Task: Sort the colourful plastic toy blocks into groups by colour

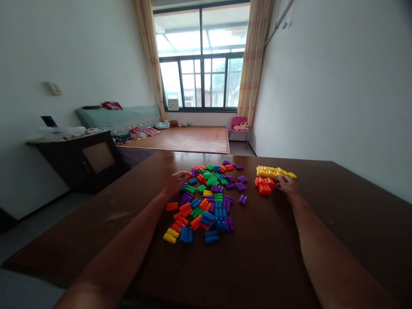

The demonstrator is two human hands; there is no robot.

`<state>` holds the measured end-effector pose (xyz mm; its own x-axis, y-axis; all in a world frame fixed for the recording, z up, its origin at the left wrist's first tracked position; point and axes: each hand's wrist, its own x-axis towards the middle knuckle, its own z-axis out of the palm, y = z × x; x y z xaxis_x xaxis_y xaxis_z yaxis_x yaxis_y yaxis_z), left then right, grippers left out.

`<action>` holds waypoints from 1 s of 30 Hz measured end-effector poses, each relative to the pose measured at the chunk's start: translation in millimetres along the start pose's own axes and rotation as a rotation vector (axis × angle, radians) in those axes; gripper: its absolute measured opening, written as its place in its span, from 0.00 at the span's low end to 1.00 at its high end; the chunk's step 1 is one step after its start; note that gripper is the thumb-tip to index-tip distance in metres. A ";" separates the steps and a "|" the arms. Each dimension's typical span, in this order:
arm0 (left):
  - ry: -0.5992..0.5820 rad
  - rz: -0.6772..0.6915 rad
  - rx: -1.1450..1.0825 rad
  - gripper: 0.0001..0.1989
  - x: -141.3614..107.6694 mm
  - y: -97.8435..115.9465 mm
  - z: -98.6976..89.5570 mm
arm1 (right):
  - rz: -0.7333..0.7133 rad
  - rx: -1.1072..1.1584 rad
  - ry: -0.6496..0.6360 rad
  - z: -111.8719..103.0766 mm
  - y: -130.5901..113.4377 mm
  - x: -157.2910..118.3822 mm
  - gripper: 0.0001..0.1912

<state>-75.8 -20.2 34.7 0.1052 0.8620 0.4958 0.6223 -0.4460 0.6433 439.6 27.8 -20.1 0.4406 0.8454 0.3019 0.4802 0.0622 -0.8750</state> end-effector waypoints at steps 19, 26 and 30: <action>-0.269 0.002 0.441 0.18 40.7 18.4 53.1 | -0.176 -0.082 0.239 0.2 -49.2 -15.6 0.19; -0.171 0.185 0.068 0.26 33.3 70.1 78.8 | -0.417 0.191 -0.369 47.7 -143.0 -78.6 0.17; -0.158 0.299 0.026 0.25 23.1 106.3 97.8 | -0.418 0.314 -0.598 75.0 -156.7 -104.7 0.17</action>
<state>68.7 -24.1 57.5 0.4036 0.7213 0.5629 0.5651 -0.6804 0.4667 261.3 -30.7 57.0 -0.2535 0.8551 0.4523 0.2399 0.5086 -0.8269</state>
